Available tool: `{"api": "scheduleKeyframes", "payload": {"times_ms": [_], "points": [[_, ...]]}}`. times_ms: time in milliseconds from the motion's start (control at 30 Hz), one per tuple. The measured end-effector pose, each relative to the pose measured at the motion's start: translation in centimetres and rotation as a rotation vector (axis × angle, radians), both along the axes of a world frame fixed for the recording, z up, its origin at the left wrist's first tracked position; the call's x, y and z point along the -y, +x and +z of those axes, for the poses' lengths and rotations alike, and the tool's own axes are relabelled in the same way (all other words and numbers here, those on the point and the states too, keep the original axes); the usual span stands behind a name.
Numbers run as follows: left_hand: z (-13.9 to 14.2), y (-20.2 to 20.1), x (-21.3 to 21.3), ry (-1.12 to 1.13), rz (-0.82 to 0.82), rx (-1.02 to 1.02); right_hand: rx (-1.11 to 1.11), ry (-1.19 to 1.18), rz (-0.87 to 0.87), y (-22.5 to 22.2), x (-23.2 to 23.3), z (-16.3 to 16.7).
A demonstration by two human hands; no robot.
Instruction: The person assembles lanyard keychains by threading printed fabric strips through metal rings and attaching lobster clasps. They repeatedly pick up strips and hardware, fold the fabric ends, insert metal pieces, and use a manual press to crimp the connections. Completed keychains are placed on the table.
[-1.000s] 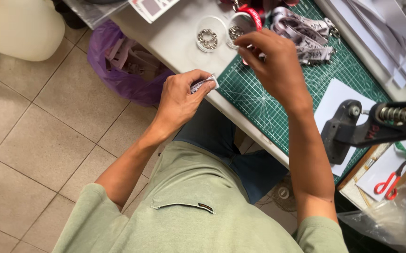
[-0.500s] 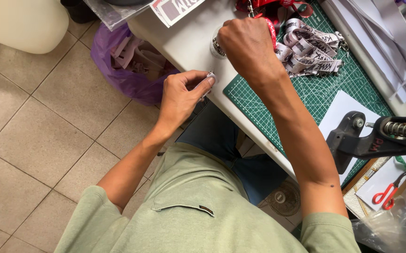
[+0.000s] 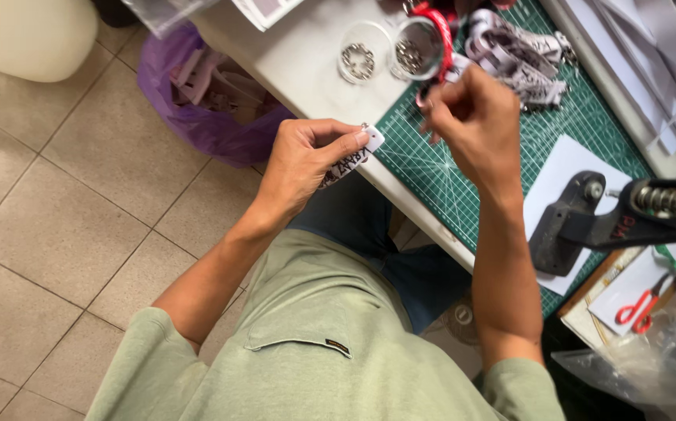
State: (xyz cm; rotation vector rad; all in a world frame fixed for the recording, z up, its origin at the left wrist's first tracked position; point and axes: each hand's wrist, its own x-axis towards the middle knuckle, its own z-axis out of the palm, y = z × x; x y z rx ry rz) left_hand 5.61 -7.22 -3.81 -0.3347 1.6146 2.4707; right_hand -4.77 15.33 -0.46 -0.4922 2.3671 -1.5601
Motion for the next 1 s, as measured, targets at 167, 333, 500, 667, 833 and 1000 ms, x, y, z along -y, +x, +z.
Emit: {"api": "scheduleKeyframes", "payload": {"times_ms": [167,333,500,667,833,1000], "points": [[0.2,-1.0,-3.2,0.081,-0.104,0.053,0.300,-0.301,-0.210,5.9,-5.7,-2.1],[0.9,-1.1,-7.8,-0.073,-0.210,-0.013,0.432,-0.362,-0.304,11.0,-9.0,-2.5],[1.2,-0.6,-11.5,-0.227,-0.258,-0.047,0.412,-0.481,-0.382,13.2,-10.7,-3.0],[1.4,-0.3,-13.6,-0.320,-0.263,-0.066,0.421,-0.499,-0.389,13.2,-11.6,-3.5],[1.4,-0.1,-14.7,-0.396,-0.264,-0.105,0.343,-0.509,-0.373,13.6,-12.4,-3.8],[0.6,0.3,-15.9,-0.434,-0.297,-0.107,0.265,-0.454,-0.403,14.3,-13.1,-4.6]]}}
